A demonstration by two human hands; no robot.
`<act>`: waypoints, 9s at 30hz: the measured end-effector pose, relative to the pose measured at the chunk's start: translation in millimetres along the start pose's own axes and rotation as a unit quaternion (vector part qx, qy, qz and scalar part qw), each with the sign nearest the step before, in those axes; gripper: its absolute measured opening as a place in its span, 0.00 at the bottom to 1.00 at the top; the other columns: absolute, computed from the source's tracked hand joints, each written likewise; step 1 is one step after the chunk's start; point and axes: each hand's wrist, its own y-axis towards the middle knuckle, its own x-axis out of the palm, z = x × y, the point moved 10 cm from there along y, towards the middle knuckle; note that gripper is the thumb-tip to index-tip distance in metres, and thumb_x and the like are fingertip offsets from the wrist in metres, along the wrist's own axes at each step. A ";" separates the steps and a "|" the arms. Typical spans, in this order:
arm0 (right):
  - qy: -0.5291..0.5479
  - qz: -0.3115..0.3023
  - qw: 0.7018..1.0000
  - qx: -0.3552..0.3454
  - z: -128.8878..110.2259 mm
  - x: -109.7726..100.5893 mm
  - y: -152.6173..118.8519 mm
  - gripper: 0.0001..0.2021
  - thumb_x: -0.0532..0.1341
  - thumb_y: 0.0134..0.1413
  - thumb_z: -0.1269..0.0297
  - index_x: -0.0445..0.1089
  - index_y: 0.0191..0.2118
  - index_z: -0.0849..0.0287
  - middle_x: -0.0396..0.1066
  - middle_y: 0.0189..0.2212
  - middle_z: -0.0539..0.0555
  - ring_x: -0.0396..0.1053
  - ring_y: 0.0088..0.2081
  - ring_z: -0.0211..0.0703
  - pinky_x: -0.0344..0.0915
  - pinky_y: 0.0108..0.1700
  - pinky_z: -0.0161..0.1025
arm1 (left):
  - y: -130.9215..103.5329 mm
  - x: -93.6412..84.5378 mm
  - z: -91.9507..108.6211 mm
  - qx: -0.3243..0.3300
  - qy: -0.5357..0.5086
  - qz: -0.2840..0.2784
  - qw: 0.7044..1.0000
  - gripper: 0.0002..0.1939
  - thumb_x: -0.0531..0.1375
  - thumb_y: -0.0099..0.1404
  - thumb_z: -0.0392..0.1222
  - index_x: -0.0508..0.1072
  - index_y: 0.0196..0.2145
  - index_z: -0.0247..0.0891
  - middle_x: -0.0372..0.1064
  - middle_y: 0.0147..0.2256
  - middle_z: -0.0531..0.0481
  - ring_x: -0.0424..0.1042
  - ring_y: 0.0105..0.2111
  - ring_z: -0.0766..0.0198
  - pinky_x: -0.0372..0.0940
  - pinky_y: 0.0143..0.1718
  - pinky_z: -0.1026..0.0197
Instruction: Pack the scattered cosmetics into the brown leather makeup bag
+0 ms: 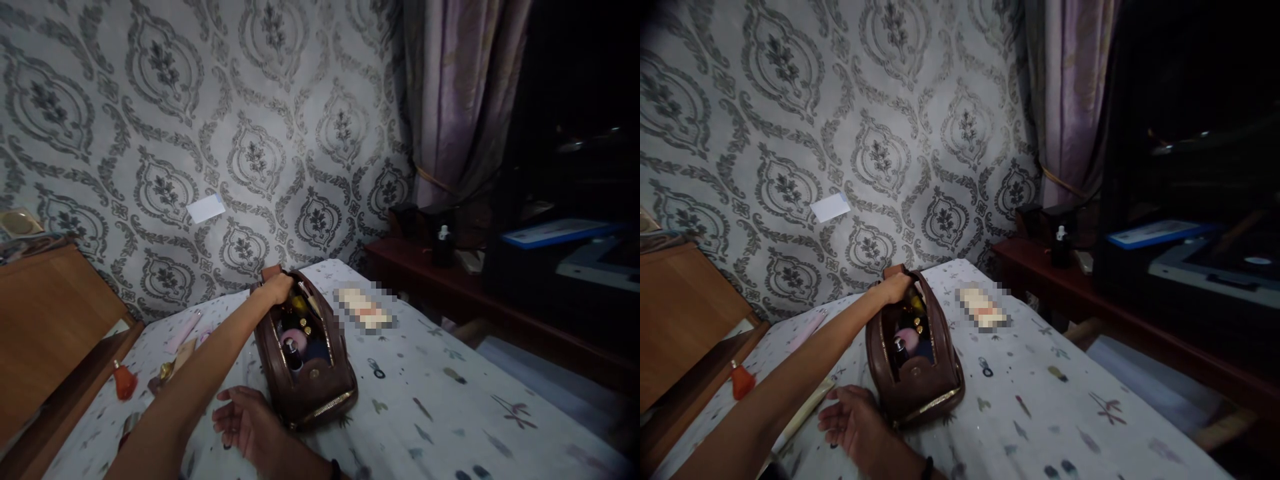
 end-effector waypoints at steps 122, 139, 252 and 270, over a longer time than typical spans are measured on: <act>-0.162 -0.029 0.986 -0.002 2.5 12.7 -2.0 0.19 0.68 0.46 0.49 0.71 0.32 0.62 0.69 0.22 0.47 0.64 0.23 0.31 0.57 0.26 0.30 | -323.2 67.9 -32.4 -0.073 -0.375 0.261 0.887 0.15 0.57 0.68 0.46 0.65 0.49 0.38 0.67 0.43 0.44 0.66 0.45 0.58 0.61 0.47 0.55; -0.149 -0.015 0.988 -0.025 0.7 7.7 -2.4 0.25 0.72 0.37 0.47 0.67 0.35 0.61 0.71 0.23 0.47 0.67 0.22 0.31 0.58 0.26 0.29 | -323.8 81.4 -38.5 -0.094 -0.375 0.290 0.876 0.15 0.57 0.66 0.48 0.68 0.48 0.41 0.71 0.44 0.44 0.70 0.46 0.55 0.65 0.47 0.53; -0.048 0.009 0.999 0.006 7.8 -9.6 14.0 0.20 0.62 0.51 0.47 0.68 0.33 0.63 0.72 0.19 0.52 0.69 0.20 0.36 0.54 0.23 0.32 | -81.1 -73.2 7.9 -0.034 0.009 -0.011 0.999 0.17 0.60 0.59 0.42 0.72 0.47 0.42 0.72 0.46 0.45 0.72 0.45 0.55 0.65 0.41 0.61; -0.022 -0.040 0.999 -0.014 8.6 -6.2 15.6 0.24 0.65 0.45 0.44 0.68 0.35 0.64 0.73 0.21 0.53 0.69 0.21 0.37 0.56 0.25 0.33 | -26.3 3.1 11.8 -0.069 0.001 -0.220 0.973 0.15 0.59 0.67 0.43 0.70 0.48 0.33 0.69 0.46 0.44 0.72 0.42 0.59 0.70 0.42 0.53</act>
